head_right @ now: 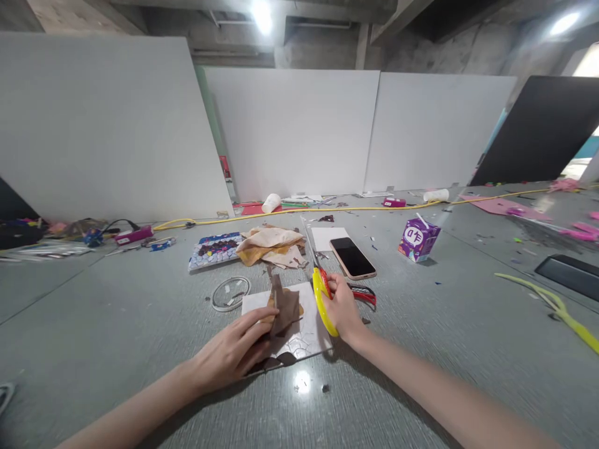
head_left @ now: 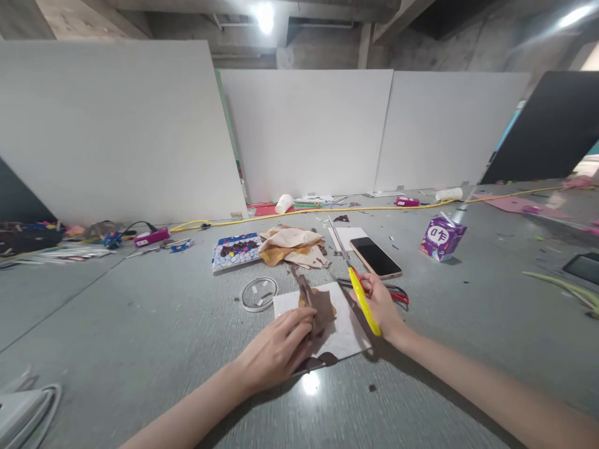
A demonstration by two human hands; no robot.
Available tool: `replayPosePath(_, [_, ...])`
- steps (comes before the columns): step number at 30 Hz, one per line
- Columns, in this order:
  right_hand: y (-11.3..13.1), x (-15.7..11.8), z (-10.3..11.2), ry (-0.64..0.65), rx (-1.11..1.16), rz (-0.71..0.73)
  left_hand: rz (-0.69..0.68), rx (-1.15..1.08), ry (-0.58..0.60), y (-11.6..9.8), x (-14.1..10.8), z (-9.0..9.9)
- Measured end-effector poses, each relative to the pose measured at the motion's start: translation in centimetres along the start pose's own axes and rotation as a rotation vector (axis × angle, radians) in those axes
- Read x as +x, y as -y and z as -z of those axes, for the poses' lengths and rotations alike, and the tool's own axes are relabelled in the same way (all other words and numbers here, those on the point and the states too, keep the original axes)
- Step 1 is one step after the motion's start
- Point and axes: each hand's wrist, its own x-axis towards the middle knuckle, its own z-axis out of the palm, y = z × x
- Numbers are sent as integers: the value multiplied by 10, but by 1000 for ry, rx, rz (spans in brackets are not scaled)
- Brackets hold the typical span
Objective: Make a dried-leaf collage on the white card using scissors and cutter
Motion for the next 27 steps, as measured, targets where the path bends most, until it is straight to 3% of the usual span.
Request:
replayPosePath(3, [-1,-3,-1,21,9,-28,51,-62,206,-1,-5,-1])
replayPosePath(8, [-2,-4,2,63,-66,9,136,-112,243,17,-7,1])
replayPosePath(11, [-1,-1,3,47,-124,59,160,-120,199,22,-8,3])
replayPosePath(15, [2,0,3,3,-203,108,217,-108,79,12,-1,1])
replayPosePath(21, [5,-6,1,35,-291,160,372,-137,-55,1,19,-13])
replayPosePath(23, [5,-7,1,36,-272,173,350,-166,-61,4,23,-16])
replayPosePath(27, [3,-5,1,35,-232,170,182,-242,-168,16,23,-12])
